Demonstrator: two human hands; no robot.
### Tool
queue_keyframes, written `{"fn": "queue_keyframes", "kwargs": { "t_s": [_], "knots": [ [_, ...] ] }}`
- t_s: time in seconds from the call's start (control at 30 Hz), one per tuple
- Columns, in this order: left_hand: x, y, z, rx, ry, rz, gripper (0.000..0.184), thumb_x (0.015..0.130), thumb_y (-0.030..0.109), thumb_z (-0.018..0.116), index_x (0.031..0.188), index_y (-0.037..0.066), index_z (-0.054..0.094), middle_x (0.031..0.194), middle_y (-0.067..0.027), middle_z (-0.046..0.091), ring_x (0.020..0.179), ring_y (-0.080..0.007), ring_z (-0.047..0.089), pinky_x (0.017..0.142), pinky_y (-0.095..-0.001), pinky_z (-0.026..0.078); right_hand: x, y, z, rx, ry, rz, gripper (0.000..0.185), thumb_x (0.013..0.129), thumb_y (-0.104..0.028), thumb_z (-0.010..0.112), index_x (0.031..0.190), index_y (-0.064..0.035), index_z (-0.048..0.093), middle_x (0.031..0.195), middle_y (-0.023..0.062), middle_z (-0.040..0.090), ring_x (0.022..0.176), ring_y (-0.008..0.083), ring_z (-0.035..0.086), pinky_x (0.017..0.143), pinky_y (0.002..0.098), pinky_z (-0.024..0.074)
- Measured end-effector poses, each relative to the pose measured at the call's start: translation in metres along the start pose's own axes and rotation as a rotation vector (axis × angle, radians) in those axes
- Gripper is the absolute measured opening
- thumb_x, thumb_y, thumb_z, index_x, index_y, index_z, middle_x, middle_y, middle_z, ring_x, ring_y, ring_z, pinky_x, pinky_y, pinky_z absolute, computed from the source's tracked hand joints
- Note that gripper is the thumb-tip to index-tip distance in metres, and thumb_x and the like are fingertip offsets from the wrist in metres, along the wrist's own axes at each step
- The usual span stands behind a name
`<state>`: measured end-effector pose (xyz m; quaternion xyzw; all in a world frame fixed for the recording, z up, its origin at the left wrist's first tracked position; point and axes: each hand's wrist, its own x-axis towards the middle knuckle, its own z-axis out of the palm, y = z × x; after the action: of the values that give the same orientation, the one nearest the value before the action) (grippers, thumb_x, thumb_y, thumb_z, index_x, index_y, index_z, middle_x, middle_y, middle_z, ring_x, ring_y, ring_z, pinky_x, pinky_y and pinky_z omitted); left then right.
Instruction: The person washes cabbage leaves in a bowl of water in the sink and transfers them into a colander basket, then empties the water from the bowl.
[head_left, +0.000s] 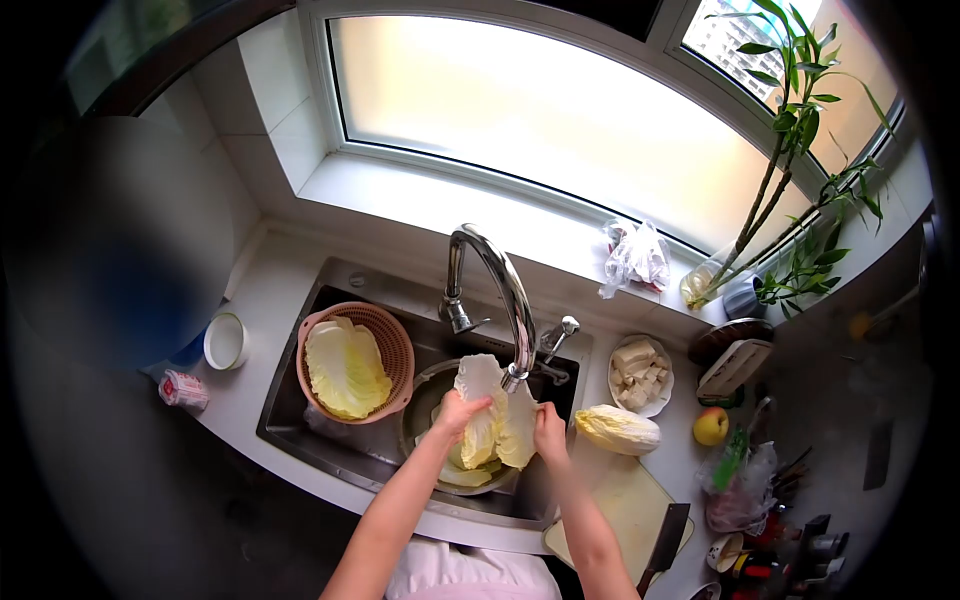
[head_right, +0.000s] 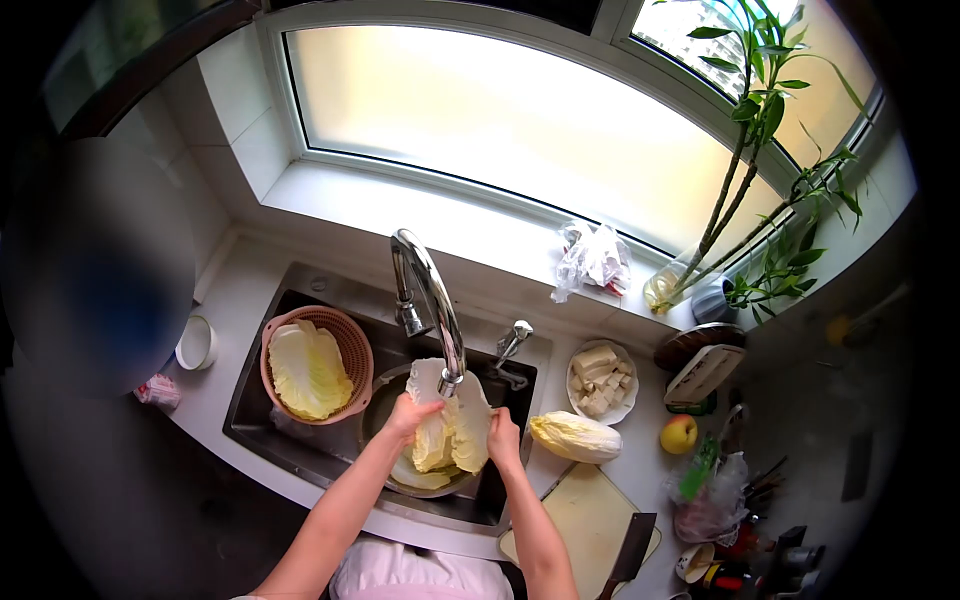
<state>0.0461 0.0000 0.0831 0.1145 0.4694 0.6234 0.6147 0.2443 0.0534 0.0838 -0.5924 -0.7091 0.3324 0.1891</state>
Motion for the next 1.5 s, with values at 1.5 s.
{"fn": "queue_keyframes", "kwargs": {
  "t_s": [1.5],
  "knots": [
    [-0.013, 0.039, -0.03, 0.278, 0.356, 0.354, 0.038, 0.082, -0.004, 0.056, 0.119, -0.001, 0.05, 0.108, -0.0118, 0.062, 0.098, -0.02, 0.059, 0.088, -0.0319, 0.045, -0.007, -0.066, 0.032, 0.6, -0.267, -0.025, 0.04, 0.086, -0.028, 0.066, 0.112, 0.0003, 0.055, 0.105, 0.0116, 0.065, 0.095, 0.0173, 0.06, 0.084, 0.0303, 0.0456]
  ]
}}
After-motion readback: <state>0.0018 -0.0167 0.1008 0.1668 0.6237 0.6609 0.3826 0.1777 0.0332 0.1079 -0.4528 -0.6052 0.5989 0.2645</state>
